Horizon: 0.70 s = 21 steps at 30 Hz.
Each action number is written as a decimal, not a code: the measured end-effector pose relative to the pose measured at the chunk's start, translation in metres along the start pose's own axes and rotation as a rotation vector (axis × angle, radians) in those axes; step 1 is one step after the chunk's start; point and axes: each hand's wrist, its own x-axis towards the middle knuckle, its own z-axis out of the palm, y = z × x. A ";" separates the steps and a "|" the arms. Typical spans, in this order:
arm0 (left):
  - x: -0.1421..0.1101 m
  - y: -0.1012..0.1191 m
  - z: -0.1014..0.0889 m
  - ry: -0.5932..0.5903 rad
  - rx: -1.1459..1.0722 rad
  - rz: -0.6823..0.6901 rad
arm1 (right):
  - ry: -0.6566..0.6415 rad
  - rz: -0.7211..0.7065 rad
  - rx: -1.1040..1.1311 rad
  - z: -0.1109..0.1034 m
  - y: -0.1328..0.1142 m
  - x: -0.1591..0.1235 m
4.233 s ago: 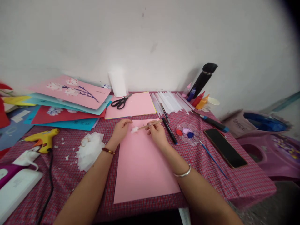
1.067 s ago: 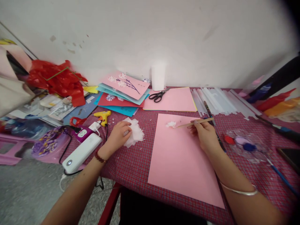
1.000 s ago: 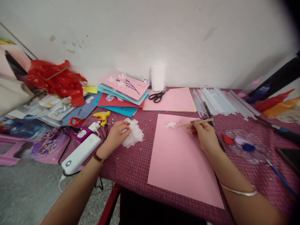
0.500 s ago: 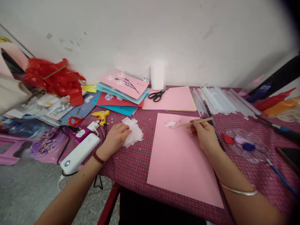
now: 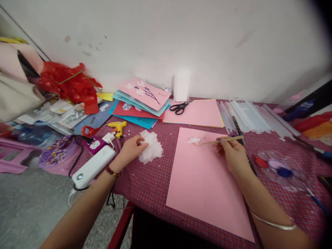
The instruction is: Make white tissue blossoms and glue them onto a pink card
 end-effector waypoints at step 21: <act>-0.010 0.017 -0.016 0.116 0.287 0.268 | -0.023 0.019 0.031 0.003 -0.006 -0.003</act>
